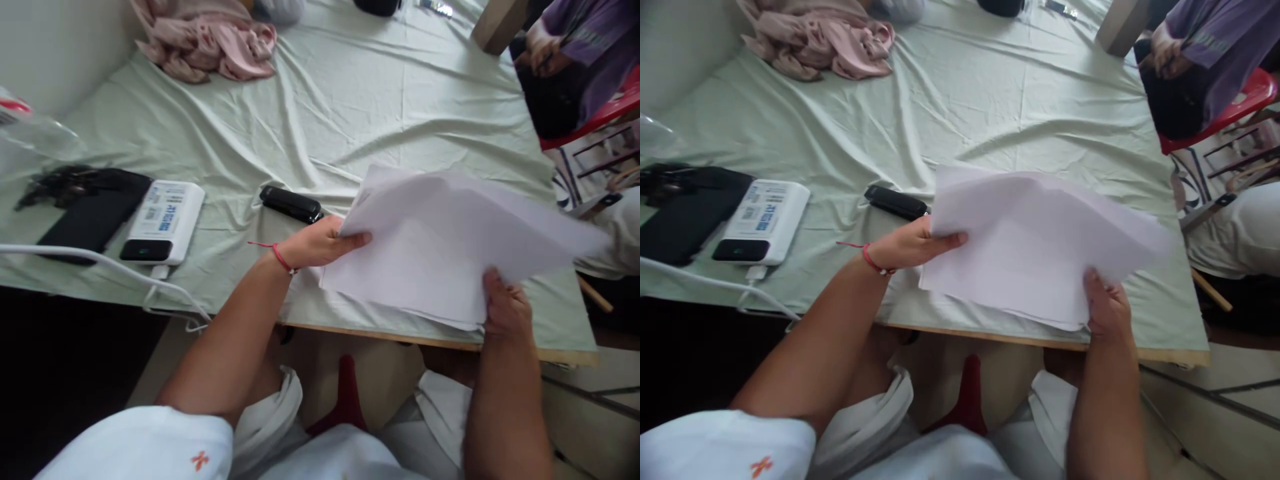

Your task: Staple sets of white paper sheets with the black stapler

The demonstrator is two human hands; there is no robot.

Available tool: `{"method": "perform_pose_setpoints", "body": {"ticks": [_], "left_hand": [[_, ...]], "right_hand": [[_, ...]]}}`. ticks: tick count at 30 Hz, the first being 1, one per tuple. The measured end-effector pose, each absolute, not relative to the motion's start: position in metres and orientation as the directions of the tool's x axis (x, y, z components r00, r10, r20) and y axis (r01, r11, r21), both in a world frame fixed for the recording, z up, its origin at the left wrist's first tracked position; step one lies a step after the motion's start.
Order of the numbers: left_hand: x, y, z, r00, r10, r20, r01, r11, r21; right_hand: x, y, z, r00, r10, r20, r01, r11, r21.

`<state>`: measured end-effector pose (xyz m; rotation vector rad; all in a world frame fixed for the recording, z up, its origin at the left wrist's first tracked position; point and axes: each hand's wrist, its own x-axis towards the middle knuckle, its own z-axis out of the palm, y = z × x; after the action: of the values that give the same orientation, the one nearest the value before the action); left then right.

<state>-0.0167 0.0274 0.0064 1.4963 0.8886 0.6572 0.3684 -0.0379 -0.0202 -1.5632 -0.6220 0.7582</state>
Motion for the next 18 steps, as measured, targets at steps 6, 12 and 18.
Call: {"method": "perform_pose_setpoints", "body": {"ticks": [6,12,18], "left_hand": [[-0.013,0.029,0.008,0.551,0.816,-0.174,0.11,0.135,0.985],[-0.008,0.025,0.01,0.63,0.776,-0.035,0.027,0.022,0.999],[-0.01,0.026,0.009,0.603,0.798,0.004,0.022,-0.022,1.0]], "right_hand": [[0.361,-0.039,-0.009,0.569,0.786,-0.243,-0.077,-0.243,-0.967],[0.37,-0.036,-0.004,0.467,0.863,-0.196,-0.171,-0.129,-0.977],[0.364,-0.042,-0.008,0.545,0.829,-0.124,-0.117,-0.071,-0.991]]}}
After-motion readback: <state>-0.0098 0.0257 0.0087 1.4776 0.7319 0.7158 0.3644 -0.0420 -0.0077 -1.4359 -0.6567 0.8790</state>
